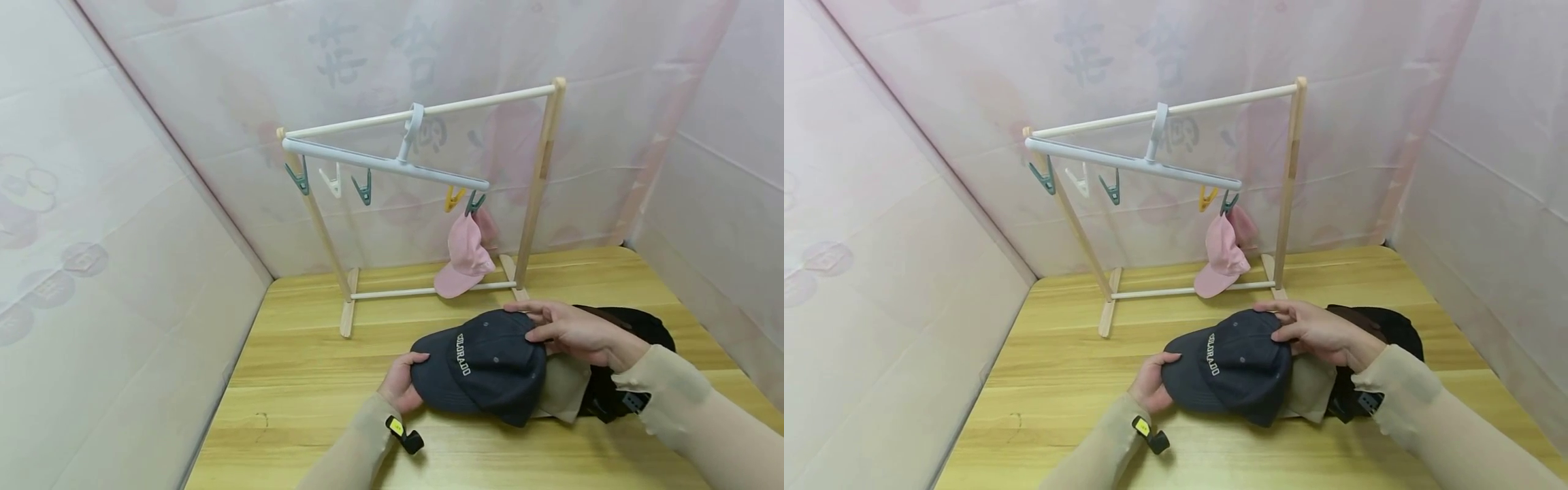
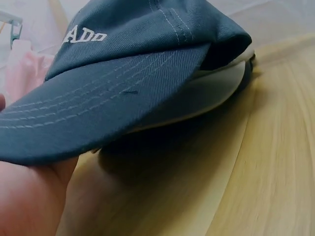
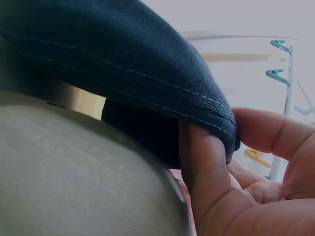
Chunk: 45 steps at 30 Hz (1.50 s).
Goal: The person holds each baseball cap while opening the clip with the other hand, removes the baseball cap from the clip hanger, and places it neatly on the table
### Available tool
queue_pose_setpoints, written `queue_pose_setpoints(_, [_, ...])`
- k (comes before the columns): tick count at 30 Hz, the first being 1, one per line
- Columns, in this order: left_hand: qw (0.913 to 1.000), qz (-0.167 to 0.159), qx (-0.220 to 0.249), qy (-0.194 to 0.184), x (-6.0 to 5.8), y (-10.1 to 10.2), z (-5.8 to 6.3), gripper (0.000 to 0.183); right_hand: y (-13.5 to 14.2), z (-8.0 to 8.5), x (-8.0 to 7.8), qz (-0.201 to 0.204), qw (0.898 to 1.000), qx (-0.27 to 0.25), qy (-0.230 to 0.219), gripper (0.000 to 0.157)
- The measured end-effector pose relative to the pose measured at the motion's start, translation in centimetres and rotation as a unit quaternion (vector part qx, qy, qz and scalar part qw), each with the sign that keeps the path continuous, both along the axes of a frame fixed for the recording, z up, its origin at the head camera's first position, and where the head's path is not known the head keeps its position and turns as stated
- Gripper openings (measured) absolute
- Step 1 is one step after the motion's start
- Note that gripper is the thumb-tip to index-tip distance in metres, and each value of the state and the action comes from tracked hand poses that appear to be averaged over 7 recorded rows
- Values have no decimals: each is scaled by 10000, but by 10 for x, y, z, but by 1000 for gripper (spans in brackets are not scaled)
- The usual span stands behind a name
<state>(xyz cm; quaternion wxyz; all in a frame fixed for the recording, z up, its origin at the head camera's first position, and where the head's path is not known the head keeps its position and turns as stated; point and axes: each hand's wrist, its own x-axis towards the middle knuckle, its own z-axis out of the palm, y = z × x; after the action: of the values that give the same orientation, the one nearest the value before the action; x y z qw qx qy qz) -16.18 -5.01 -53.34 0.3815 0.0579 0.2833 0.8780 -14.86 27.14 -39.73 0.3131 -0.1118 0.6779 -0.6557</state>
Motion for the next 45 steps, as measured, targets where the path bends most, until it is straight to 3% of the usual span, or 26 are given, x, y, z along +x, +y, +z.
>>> queue_pose_setpoints(6, [9928, 658, -959, 273, -4, 6, -6, 40, 1, -2, 0, -118, 9998, 134, -22, 71])
queue_pose_setpoints(9, [9788, 1004, -1714, 507, -5, 6, -5, 41, 2, 0, 0, -183, 9996, 230, 52, 71])
queue_pose_setpoints(12, [9564, 1114, -2560, 861, -5, 3, -2, 44, 4, 1, 0, -209, 9989, 377, 160, 71])
queue_pose_setpoints(15, [9201, 1117, -3460, 1456, -4, -1, 2, 53, 4, 1, -1, -267, 9972, 634, 294, 70])
queue_pose_setpoints(17, [8845, 1134, -4044, 2032, -4, -3, 5, 60, 4, 2, -1, -313, 9940, 908, 521, 69])
queue_pose_setpoints(21, [8029, 1169, -4949, 3109, -2, -5, 10, 70, 3, 4, 0, -402, 9859, 1342, 919, 63])
queue_pose_setpoints(24, [7515, 1059, -5357, 3702, 0, -5, 14, 69, 2, 5, 1, -369, 9846, 1409, 971, 62])
queue_pose_setpoints(25, [7380, 990, -5464, 3833, 0, -5, 15, 69, 2, 6, 1, -346, 9847, 1415, 960, 62])
queue_pose_setpoints(27, [7188, 834, -5612, 4017, 2, -6, 17, 70, 1, 7, 2, -302, 9841, 1461, 967, 63])
queue_pose_setpoints(31, [6917, 606, -5763, 4309, 4, -6, 17, 73, 0, 9, 4, -252, 9802, 1654, 1061, 63])
queue_pose_setpoints(34, [6711, 554, -5866, 4499, 5, -6, 16, 75, -1, 9, 4, -185, 9717, 1918, 1366, 60])
queue_pose_setpoints(36, [6576, 546, -5955, 4582, 5, -6, 16, 76, -2, 9, 5, -115, 9578, 2247, 1791, 56])
queue_pose_setpoints(39, [6351, 524, -6132, 4669, 4, -6, 15, 77, -4, 8, 4, -65, 9272, 2817, 2467, 51])
queue_pose_setpoints(41, [6180, 494, -6245, 4751, 4, -5, 15, 77, -5, 9, 4, -103, 9109, 3135, 2681, 50])
queue_pose_setpoints(45, [5878, 483, -6372, 4961, 4, -3, 15, 76, -5, 9, 4, -100, 9003, 3341, 2790, 51])
